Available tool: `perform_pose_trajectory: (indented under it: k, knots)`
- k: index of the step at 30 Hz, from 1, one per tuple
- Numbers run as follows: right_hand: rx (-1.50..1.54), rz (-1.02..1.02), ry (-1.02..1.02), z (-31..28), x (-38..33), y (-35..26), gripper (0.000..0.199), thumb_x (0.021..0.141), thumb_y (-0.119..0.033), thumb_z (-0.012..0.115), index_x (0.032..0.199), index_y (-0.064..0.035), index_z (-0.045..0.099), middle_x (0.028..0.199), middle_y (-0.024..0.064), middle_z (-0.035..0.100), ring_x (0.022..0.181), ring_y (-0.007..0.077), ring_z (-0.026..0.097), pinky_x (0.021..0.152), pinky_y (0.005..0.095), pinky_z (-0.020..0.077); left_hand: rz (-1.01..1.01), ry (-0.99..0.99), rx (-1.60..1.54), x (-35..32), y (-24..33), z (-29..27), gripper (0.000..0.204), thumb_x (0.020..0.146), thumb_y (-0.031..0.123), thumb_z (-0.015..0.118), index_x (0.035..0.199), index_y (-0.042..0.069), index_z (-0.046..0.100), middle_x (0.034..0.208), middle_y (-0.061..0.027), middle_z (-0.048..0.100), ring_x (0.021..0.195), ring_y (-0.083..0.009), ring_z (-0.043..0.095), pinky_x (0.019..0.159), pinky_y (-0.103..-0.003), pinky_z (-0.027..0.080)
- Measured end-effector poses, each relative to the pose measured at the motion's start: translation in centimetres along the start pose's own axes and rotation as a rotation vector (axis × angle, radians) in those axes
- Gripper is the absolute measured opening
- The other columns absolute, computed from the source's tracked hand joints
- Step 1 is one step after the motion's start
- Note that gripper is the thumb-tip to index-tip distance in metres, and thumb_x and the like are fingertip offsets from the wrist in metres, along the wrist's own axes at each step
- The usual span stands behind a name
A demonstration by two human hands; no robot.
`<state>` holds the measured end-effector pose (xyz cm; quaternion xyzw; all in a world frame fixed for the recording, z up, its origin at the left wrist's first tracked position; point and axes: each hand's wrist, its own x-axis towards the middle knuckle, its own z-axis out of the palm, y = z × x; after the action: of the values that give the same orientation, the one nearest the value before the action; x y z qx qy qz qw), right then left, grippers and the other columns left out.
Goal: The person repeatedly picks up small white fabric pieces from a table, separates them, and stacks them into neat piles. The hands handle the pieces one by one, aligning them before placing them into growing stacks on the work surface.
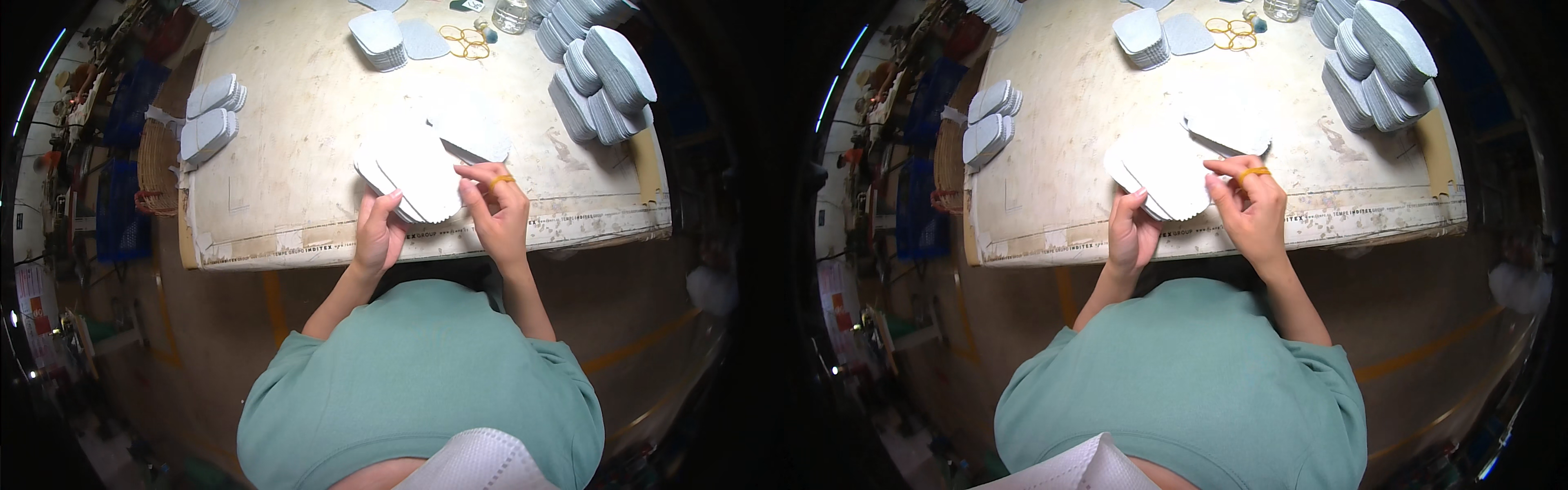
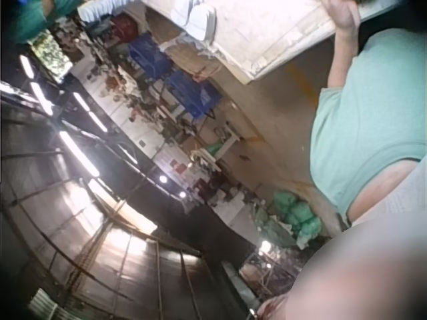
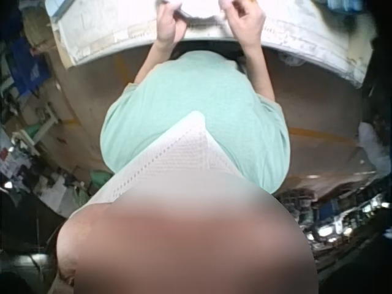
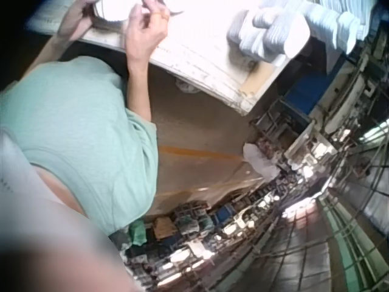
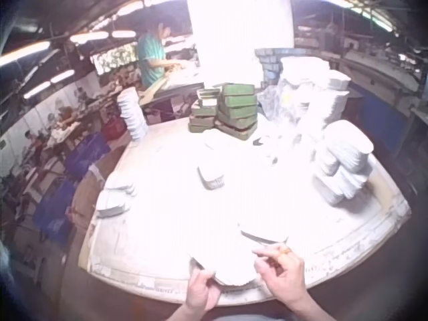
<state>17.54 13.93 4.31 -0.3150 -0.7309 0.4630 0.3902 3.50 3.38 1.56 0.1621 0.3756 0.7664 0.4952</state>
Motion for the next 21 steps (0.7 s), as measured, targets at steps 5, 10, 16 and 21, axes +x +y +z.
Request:
perform_pose_trajectory:
  k: [5,10,16,21]
  knots:
    - [0.060,-0.073,0.094,0.1,0.9,-0.8,0.018,0.085,0.001,0.067,0.102,-0.0013,0.070,0.091,0.0043,0.062,0.067,0.0064,0.053,0.058,0.0202,0.0425,-0.012,-0.019,-0.084,0.1,-0.1,-0.2,0.052,0.096,0.020,0.040,0.141,-0.005,0.034,0.139,-0.0163,0.048,0.128,-0.0289,0.049,0.107,-0.044,0.042]
    - [-0.487,-0.410,0.307,-1.1,3.3,-0.8,0.022,0.082,0.001,0.070,0.102,-0.0059,0.073,0.092,0.0063,0.064,0.069,0.0097,0.059,0.058,0.0226,0.0454,-0.055,-0.049,-0.289,0.1,0.4,-0.3,0.052,0.098,0.024,0.036,0.142,-0.004,0.033,0.141,-0.0171,0.046,0.131,-0.0303,0.047,0.109,-0.045,0.040]
    - [-0.089,-0.012,-0.049,-0.3,1.2,-0.9,0.024,0.083,-0.006,0.072,0.106,-0.0042,0.072,0.096,0.0058,0.065,0.070,0.0066,0.058,0.054,0.0200,0.0421,0.004,0.036,-0.084,-0.2,0.4,0.6,0.045,0.097,0.015,0.043,0.138,-0.002,0.035,0.134,-0.0162,0.049,0.126,-0.0258,0.051,0.107,-0.042,0.043]
    - [-0.279,-0.225,0.063,0.8,0.4,-1.8,0.031,0.080,-0.001,0.073,0.110,-0.0063,0.071,0.090,0.0040,0.063,0.063,0.0073,0.053,0.053,0.0220,0.0427,0.020,0.033,-0.063,-0.1,0.3,0.7,0.046,0.097,0.011,0.046,0.139,0.000,0.031,0.132,-0.0145,0.049,0.122,-0.0224,0.052,0.105,-0.041,0.045]
